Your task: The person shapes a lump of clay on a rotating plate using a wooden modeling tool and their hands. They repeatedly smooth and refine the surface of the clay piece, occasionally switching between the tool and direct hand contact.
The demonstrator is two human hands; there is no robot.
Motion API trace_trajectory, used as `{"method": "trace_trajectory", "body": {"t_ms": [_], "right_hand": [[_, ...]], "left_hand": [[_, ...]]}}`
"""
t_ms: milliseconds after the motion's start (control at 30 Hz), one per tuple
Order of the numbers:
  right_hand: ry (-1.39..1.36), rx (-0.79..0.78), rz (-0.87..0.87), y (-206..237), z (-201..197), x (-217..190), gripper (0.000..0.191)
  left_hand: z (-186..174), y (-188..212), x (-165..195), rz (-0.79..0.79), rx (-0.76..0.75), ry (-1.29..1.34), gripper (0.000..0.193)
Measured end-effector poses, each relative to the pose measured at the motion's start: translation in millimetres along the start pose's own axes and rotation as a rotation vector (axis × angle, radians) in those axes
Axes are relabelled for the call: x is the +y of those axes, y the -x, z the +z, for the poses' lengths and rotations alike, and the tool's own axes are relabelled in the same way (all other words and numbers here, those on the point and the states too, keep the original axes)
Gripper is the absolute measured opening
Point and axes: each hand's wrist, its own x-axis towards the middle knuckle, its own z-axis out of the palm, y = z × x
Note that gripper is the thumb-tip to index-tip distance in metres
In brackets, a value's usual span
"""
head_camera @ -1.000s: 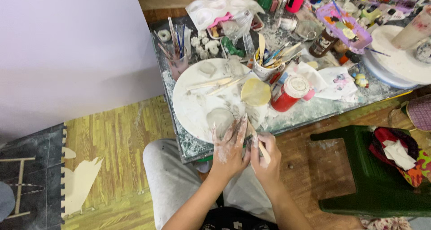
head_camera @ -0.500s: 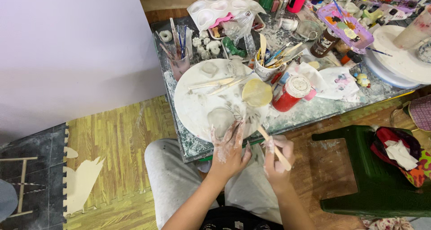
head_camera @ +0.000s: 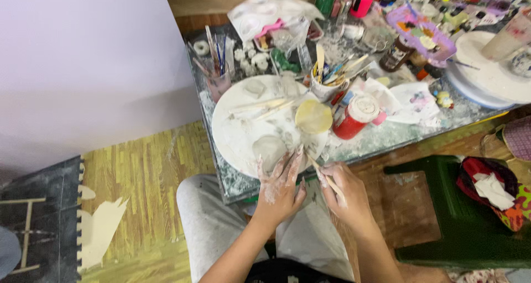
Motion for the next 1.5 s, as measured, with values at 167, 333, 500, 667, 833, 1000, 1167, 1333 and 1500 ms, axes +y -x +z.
{"method": "trace_trajectory", "body": {"t_ms": [167,333,500,667,833,1000,1167,1333,1500], "right_hand": [[-0.03,-0.109,0.044,-9,-13,8,0.028],[-0.311,0.005,0.044,1,-5,28,0.022],[-0.298,0.17,0.187,18,4,38,0.01],[-0.273,0.172,0.154,24,15,34,0.008],[-0.24,0.163,0.183,22,21,34,0.013],[-0.221,0.191,0.089,26,27,38,0.015],[-0.321,0.313,0.135,32,29,40,0.014],[-0.36,0.255,0.081,34,38,29,0.012],[-0.246,0.27,0.036,22,45,11,0.014]], "left_hand": [[-2,1,0,0.015,0.038,0.0,0.074],[-4,1,-2,0.011,0.019,0.003,0.071],[-7,0,-2,0.026,0.032,0.024,0.07],[-8,-4,0,0.079,0.005,-0.028,0.07],[-6,-10,3,0.097,-0.055,0.06,0.075],[-7,-12,2,0.107,-0.057,0.038,0.074],[-10,-9,-4,0.104,0.064,0.096,0.071],[-11,-6,-8,0.094,0.022,-0.007,0.069],[-9,-6,-9,0.087,0.002,-0.017,0.074]]}}
